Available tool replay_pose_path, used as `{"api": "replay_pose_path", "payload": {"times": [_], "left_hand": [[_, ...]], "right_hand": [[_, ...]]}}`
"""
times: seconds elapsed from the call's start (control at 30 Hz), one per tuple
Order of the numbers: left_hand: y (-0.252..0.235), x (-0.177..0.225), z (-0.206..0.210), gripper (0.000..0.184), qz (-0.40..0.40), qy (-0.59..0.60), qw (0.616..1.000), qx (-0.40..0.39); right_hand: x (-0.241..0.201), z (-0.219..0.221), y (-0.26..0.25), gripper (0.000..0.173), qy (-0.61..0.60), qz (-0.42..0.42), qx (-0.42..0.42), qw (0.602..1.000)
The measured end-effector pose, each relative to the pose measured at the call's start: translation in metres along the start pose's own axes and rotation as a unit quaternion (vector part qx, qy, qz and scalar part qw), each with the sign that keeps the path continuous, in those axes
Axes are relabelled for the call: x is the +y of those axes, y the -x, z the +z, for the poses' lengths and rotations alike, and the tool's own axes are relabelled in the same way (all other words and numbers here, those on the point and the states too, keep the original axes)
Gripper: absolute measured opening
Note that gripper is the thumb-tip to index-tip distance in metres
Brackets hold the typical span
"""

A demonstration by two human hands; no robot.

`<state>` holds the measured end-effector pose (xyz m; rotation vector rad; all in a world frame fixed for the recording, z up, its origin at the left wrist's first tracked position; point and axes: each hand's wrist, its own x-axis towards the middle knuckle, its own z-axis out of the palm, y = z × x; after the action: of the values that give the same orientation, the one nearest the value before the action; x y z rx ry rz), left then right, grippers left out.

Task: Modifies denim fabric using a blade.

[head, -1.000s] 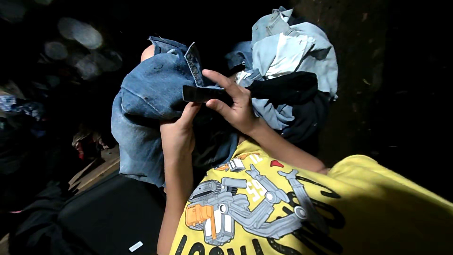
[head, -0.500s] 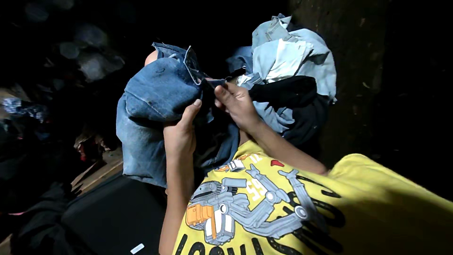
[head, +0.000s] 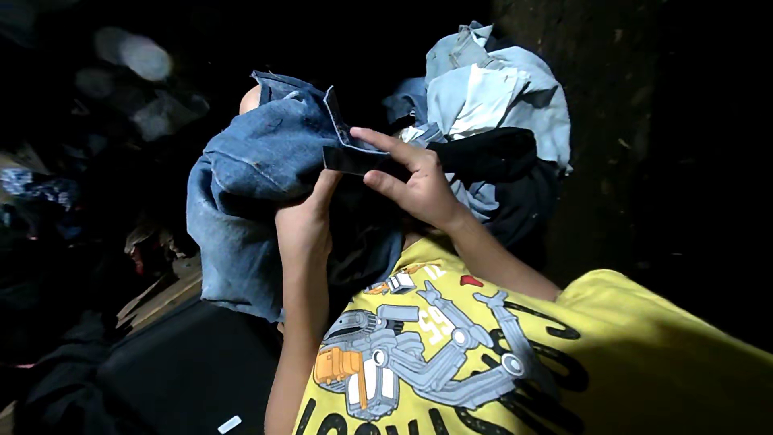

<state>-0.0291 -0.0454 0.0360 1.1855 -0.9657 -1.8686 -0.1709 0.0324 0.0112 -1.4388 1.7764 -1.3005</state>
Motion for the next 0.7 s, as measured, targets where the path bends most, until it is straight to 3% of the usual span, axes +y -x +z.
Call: {"api": "replay_pose_path", "payload": {"times": [0.1, 0.3, 0.53, 0.6, 0.67, 0.7], "left_hand": [[0.0, 0.0, -0.001, 0.016, 0.002, 0.011, 1.0, -0.006], [0.002, -0.004, -0.007, 0.014, -0.01, 0.04, 0.999, -0.032], [-0.001, -0.003, -0.004, 0.016, -0.004, 0.057, 0.998, -0.02], [-0.002, -0.002, -0.003, 0.014, -0.012, 0.069, 0.997, -0.013], [-0.002, -0.003, -0.002, 0.017, -0.018, 0.08, 0.997, -0.005], [-0.003, -0.003, -0.002, 0.018, -0.016, 0.088, 0.996, -0.007]], "right_hand": [[0.006, 0.011, 0.004, 0.05, 0.048, -0.02, 0.04, 0.998], [0.006, 0.032, 0.004, 0.045, 0.022, -0.021, 0.091, 0.995], [0.005, 0.045, -0.014, 0.039, 0.118, -0.05, 0.15, 0.98], [0.004, 0.048, -0.015, 0.037, 0.049, -0.024, 0.141, 0.988], [-0.004, 0.043, -0.014, 0.031, -0.123, 0.052, 0.103, 0.986], [-0.009, 0.04, -0.017, 0.027, -0.221, 0.105, 0.086, 0.966]]}}
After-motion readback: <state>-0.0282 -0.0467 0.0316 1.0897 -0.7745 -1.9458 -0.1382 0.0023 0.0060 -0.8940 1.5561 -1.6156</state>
